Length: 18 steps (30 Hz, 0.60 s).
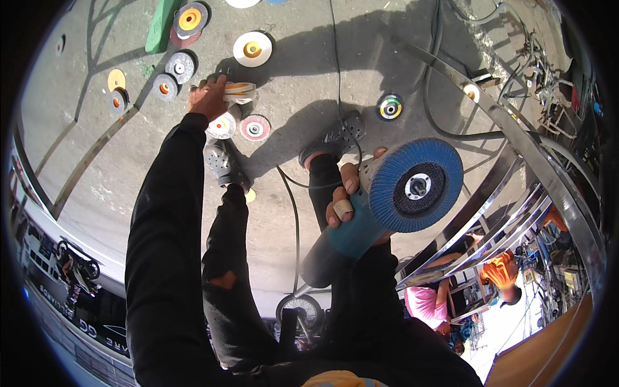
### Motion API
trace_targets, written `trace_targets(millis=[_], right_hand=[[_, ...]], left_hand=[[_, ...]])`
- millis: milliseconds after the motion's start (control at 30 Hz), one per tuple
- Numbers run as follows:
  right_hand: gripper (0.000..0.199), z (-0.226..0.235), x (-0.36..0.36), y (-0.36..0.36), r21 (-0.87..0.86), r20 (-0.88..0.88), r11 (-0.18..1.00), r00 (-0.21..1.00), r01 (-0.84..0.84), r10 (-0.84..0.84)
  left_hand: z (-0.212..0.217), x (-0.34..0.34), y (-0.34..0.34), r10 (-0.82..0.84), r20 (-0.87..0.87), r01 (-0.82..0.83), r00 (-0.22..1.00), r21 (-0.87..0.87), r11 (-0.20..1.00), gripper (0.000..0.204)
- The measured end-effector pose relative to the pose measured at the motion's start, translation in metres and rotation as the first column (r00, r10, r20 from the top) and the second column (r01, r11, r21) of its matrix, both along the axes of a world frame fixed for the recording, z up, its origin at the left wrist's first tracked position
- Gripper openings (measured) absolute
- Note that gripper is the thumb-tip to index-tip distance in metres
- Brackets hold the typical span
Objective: The person uses an angle grinder to smooth and polish metal frame structures. They change grinding discs several times, selecting different types from the floor, then grind along the edges and joints of the frames.
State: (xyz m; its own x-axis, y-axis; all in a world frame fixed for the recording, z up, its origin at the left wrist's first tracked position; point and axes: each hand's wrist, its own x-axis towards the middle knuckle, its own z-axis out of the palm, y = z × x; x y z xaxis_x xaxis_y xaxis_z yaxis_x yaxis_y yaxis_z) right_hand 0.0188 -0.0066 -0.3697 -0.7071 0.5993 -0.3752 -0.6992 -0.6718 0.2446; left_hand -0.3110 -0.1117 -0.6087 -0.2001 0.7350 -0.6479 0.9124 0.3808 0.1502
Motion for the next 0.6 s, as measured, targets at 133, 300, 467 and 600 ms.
trace_targets(millis=[133, 300, 467, 600], right_hand=[[0.056, 0.011, 0.012, 0.0, -0.033, 0.198, 0.997, 0.977, -0.073, 0.078], [0.056, 0.012, 0.003, 0.007, 0.014, 0.161, 0.996, 0.983, -0.086, 0.083], [0.066, 0.012, 0.0, 0.016, 0.075, 0.169, 0.995, 0.984, -0.071, 0.058], [0.069, 0.014, 0.003, 0.015, 0.062, 0.171, 0.996, 0.984, -0.064, 0.052]], left_hand=[[0.013, -0.076, -0.024, 0.545, -0.207, -0.574, 0.812, -0.123, 0.809, 0.054], [0.023, -0.085, -0.023, 0.603, -0.357, -0.552, 0.713, 0.243, 0.797, 0.063], [0.002, -0.014, 0.056, 0.335, -0.008, -0.31, 0.942, 0.359, 0.88, 0.071], [-0.015, 0.044, 0.117, -0.005, -0.054, 0.02, 0.999, 0.291, 0.956, 0.075]])
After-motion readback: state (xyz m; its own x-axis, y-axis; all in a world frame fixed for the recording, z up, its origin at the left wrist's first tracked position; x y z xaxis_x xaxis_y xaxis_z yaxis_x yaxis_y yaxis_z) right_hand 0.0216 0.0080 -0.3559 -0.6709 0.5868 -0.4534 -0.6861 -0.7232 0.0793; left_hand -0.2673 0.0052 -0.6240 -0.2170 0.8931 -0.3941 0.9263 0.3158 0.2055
